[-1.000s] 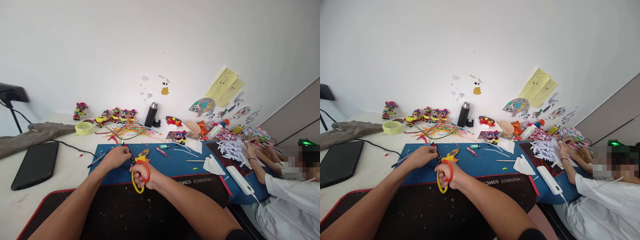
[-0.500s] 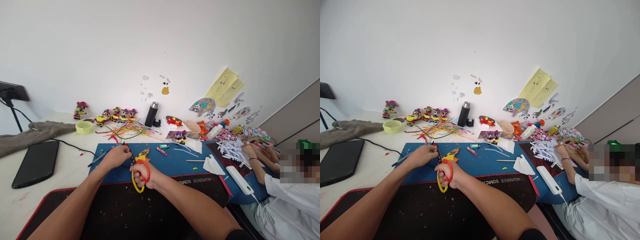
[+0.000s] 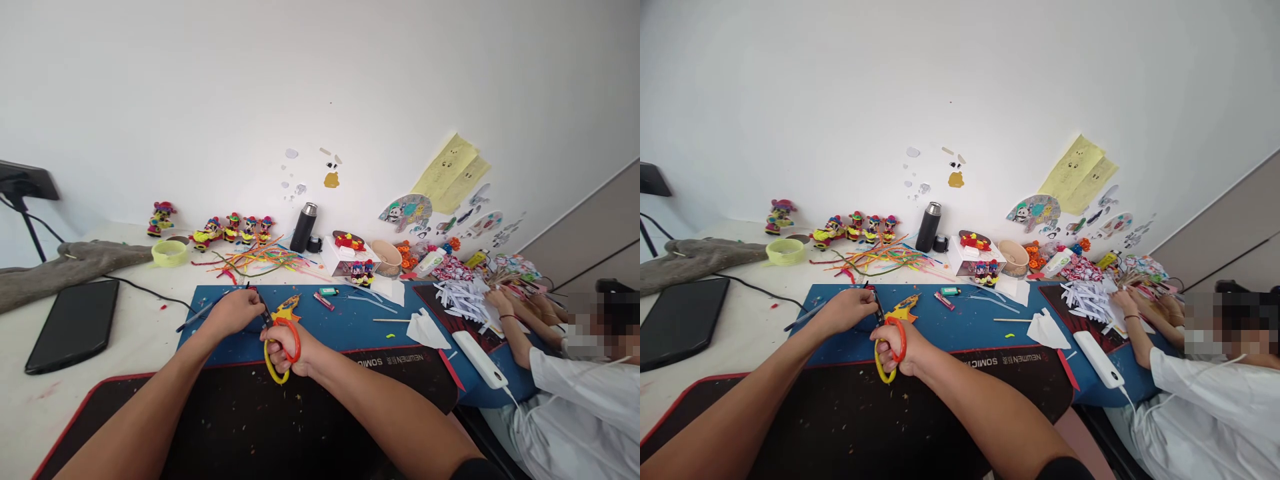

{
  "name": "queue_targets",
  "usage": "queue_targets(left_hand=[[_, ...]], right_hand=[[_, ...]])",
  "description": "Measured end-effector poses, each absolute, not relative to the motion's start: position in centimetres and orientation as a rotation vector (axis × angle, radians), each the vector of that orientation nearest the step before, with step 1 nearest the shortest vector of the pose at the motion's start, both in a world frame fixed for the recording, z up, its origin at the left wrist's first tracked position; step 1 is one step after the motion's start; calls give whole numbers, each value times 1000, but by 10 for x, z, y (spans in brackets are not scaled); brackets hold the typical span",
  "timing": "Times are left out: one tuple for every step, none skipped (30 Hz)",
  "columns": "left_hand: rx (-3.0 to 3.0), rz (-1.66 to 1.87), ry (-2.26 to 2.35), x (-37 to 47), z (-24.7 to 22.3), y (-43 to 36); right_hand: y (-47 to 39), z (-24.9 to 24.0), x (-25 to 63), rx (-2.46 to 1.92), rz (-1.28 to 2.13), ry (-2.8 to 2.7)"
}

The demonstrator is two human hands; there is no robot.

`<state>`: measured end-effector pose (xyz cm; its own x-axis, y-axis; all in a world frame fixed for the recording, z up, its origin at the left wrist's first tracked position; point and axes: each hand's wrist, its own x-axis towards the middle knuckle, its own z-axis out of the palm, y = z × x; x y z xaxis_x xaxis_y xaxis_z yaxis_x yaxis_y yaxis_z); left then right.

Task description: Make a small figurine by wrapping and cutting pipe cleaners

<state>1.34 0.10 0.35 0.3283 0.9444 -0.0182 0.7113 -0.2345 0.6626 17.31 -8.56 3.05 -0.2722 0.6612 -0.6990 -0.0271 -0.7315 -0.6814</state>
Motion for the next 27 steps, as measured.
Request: queue_targets(left_hand=[[2025,527,1452,14,3,1],[2025,525,1453,14,3,1],[2025,525,1455,14,4,1],[2025,525,1456,14,4,1],[2024,526,1458,14,4,1],[2023,527,1460,14,4,1],[2021,529,1462,15,4,0],[2019,531,1465,15,4,0],[2017,532,1468,15,5,0],[2014,535,1470,15,5,0],[2012,537,1471,15,5,0],[2010,541,1471,15,5,0],[2007,546,1471,15,5,0],[2004,552,1472,15,5,0],[2001,558,1473,14,5,0],[1997,564,1475,14,4,0],[1993,569,1477,13,4,0],[1990,575,1478,13,4,0],[1985,581,1479,12,3,1],[1979,589,1482,11,3,1],[1971,602,1486,11,3,2],[1962,620,1494,10,4,2],[1951,643,1504,9,5,3],[1939,671,1516,8,6,3],[1925,701,1529,7,7,4],[1910,730,1541,5,9,4],[1894,757,1552,4,10,4]], right_hand=[[-86,31,173,-1532,2048,-783],[-86,31,173,-1533,2047,-784],[-86,31,173,-1532,2047,-784],[-86,31,174,-1532,2046,-785],[-86,32,174,-1531,2046,-785],[-86,32,174,-1530,2045,-785],[-86,32,174,-1529,2045,-785],[-86,32,174,-1528,2044,-785],[-86,31,174,-1528,2042,-785],[-87,31,173,-1527,2039,-785],[-87,30,173,-1526,2031,-787],[-87,29,172,-1526,2021,-790],[-88,28,171,-1525,2008,-793],[-89,27,170,-1524,1995,-797],[-90,26,170,-1521,1984,-800],[-91,25,169,-1517,1974,-802],[-91,25,169,-1512,1967,-803],[-92,25,168,-1504,1965,-803],[-93,25,168,-1494,1964,-802],[-93,24,168,-1485,1964,-801],[-93,24,168,-1478,1966,-798],[-94,23,168,-1467,1972,-795],[-94,22,168,-1450,1983,-791],[-95,22,168,-1426,1995,-787],[-95,21,168,-1395,2004,-788],[-96,21,168,-1361,2007,-796],[-97,22,168,-1329,2000,-809]])
